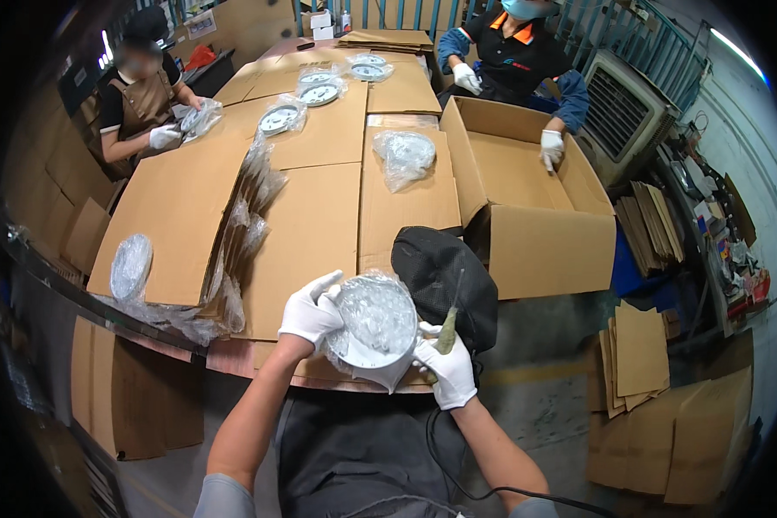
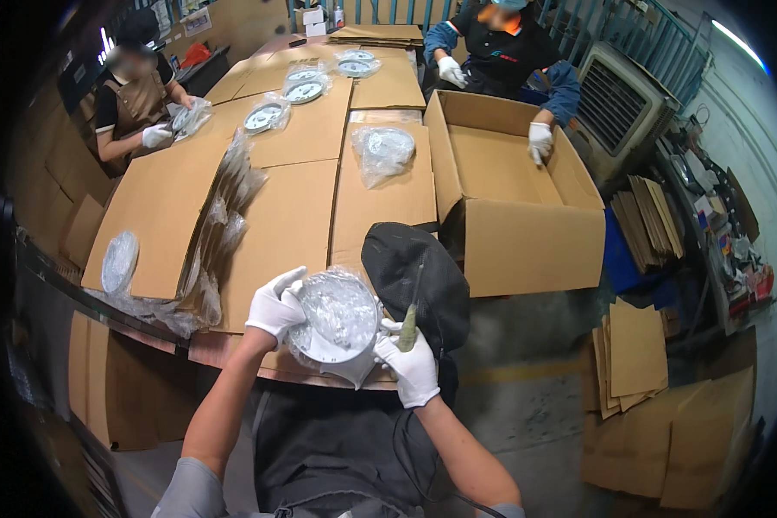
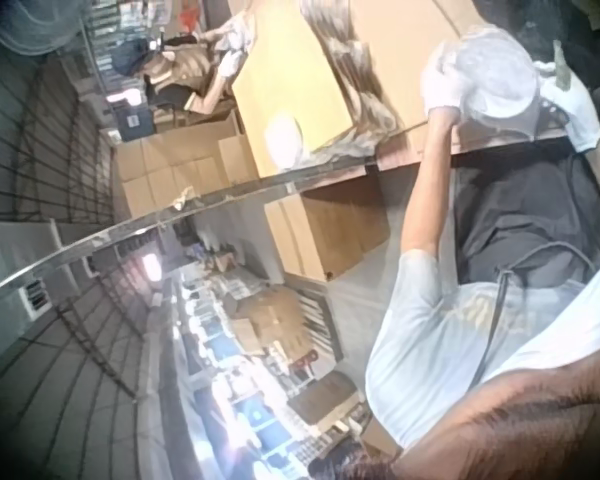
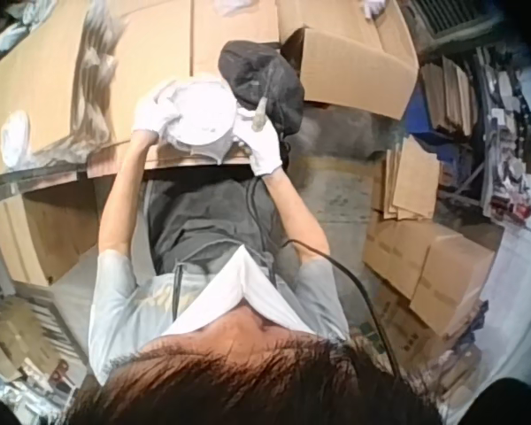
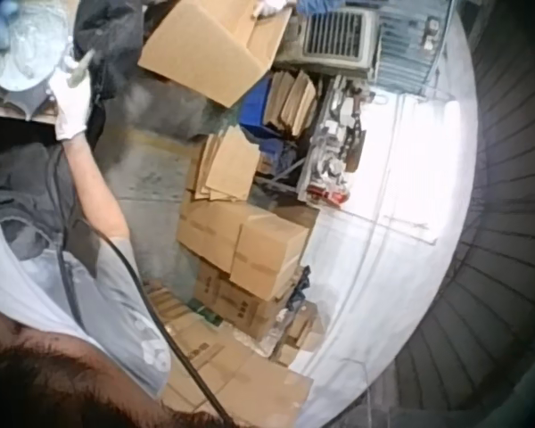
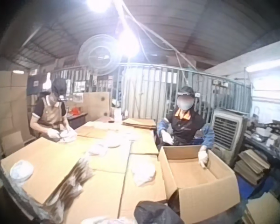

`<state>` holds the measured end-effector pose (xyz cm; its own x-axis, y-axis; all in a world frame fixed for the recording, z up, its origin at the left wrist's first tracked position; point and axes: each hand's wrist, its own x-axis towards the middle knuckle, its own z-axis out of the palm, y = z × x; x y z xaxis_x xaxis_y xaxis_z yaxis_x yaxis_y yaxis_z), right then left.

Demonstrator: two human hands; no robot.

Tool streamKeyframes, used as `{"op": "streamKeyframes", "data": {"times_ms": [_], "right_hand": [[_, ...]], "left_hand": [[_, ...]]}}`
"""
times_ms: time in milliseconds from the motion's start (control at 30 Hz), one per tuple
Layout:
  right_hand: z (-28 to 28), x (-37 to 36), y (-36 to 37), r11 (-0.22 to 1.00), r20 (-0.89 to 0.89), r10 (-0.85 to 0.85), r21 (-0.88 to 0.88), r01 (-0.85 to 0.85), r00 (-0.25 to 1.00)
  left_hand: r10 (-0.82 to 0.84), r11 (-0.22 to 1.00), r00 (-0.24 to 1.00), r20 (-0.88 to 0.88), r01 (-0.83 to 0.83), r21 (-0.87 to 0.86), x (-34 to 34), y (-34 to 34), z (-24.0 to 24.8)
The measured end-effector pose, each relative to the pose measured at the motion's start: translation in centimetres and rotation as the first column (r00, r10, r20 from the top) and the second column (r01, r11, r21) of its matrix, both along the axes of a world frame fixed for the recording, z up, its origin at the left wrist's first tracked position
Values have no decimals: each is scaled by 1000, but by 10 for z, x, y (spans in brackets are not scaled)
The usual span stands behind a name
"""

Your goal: The person assembles circular metal housings by securing them with screws using an electric screwdriver.

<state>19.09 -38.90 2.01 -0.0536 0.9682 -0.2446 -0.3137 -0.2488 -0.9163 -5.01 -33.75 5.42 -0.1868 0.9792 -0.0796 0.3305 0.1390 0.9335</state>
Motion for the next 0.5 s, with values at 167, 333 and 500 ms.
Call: {"op": "streamKeyframes", "data": {"times_ms": [167,333,500], "right_hand": [[1,0,-1,998,37,61,8,-61,997],[15,18,-15,1000,52,21,-2,-21,998],[16,40,-43,989,62,-63,-130,70,996]], "left_hand": [[182,980,911,370,-200,10,-1,39,-29],[69,978,777,625,-175,109,-2,101,-22],[110,938,729,676,-301,172,14,201,-28]]}}
